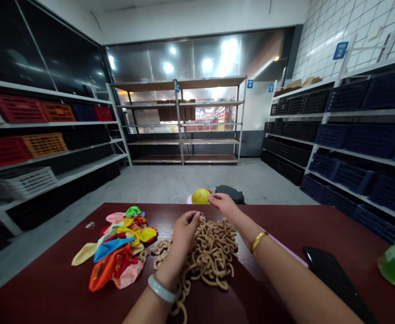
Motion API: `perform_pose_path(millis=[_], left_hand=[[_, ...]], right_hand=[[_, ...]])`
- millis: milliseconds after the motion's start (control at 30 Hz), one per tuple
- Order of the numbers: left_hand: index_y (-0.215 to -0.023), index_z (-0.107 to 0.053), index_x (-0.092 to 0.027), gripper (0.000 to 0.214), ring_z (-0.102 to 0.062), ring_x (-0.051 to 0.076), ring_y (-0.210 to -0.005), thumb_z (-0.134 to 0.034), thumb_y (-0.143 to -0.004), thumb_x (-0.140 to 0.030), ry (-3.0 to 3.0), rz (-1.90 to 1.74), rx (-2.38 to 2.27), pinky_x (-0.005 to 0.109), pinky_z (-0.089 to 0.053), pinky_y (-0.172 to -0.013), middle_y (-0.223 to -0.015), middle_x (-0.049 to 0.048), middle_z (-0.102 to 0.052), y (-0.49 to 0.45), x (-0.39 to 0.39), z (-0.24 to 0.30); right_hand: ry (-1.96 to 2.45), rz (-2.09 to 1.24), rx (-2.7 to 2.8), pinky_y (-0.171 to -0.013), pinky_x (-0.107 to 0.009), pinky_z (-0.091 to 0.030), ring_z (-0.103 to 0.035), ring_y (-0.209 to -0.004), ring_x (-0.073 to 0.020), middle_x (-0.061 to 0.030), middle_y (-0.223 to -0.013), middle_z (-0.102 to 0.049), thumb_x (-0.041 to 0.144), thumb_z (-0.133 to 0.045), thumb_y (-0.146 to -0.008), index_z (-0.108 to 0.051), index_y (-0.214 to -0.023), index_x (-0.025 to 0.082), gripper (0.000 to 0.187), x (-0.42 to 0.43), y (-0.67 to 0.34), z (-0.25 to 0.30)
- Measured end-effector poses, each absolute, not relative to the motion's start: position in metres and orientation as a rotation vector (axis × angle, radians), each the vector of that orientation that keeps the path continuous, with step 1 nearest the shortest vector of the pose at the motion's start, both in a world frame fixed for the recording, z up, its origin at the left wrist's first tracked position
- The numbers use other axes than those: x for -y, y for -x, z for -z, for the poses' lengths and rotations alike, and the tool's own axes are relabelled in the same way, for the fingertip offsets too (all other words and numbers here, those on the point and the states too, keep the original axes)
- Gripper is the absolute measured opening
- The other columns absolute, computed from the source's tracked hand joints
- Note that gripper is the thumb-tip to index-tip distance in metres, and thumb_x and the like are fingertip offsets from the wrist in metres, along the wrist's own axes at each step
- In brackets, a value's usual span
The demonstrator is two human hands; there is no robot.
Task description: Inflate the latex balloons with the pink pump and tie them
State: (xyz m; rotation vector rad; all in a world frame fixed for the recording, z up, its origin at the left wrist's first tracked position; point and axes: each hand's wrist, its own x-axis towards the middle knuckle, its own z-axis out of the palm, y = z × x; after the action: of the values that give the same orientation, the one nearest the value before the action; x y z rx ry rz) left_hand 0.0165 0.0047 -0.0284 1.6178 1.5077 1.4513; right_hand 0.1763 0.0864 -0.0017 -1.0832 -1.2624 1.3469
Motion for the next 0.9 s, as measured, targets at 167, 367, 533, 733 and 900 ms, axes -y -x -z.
perform_pose_path(millis=[167,367,533,733,900], left_hand=[[-0.078,-0.068,-0.014,0.037,-0.055,0.015,-0.063,-0.053,-0.084,-0.047,-1.483,-1.534,-1.364,0.025,-0.04,-0.062,-0.067,0.0025,-0.062,-0.016,-0.006,0.024],[-0.084,-0.067,-0.012,0.038,-0.047,0.011,-0.058,-0.059,-0.08,-0.049,-1.377,-1.573,-1.116,0.022,-0.037,-0.058,-0.063,-0.0011,-0.054,-0.026,0.0,0.022],[-0.102,-0.065,-0.013,0.039,-0.041,0.008,-0.057,-0.07,-0.074,-0.039,-1.35,-1.624,-0.976,0.021,-0.035,-0.057,-0.065,-0.004,-0.048,-0.035,0.008,0.004],[-0.151,-0.008,-0.033,0.102,-0.039,0.006,-0.058,-0.073,-0.073,-0.019,-1.558,-1.49,-0.637,0.018,-0.036,-0.06,-0.067,-0.0078,-0.042,-0.033,0.022,-0.058],[-0.148,0.009,-0.041,0.112,-0.039,0.009,-0.058,-0.071,-0.075,-0.013,-1.858,-1.44,-0.419,0.021,-0.037,-0.055,-0.069,-0.0057,-0.044,-0.024,0.04,-0.126]], right_hand=[[0.915,-1.388,1.144,-0.072,-0.026,-0.045,-0.061,-0.081,-0.0146,-0.0071,-0.088,-0.069,0.049,-0.075,-0.068,-0.073,-0.089,0.016,0.039,-0.046,-0.193,0.002],[0.757,-1.44,1.052,-0.067,-0.026,-0.045,-0.056,-0.07,-0.0109,-0.003,-0.077,-0.062,0.047,-0.077,-0.066,-0.072,-0.09,0.016,0.04,-0.007,-0.203,-0.002],[0.663,-1.449,1.054,-0.055,-0.023,-0.039,-0.041,-0.054,-0.0064,0.0066,-0.067,-0.049,0.037,-0.08,-0.063,-0.063,-0.114,0.025,0.056,0.007,-0.206,-0.012],[0.535,-1.186,1.563,-0.056,-0.022,-0.034,-0.04,-0.057,-0.008,0.0091,-0.07,-0.046,0.024,-0.078,-0.067,0.002,-0.15,0.037,0.116,0.016,-0.222,-0.061],[0.533,-0.715,1.91,-0.061,-0.029,-0.038,-0.044,-0.063,-0.0128,0.0053,-0.072,-0.05,0.021,-0.071,-0.075,0.015,-0.148,0.035,0.113,0.029,-0.24,-0.124]])
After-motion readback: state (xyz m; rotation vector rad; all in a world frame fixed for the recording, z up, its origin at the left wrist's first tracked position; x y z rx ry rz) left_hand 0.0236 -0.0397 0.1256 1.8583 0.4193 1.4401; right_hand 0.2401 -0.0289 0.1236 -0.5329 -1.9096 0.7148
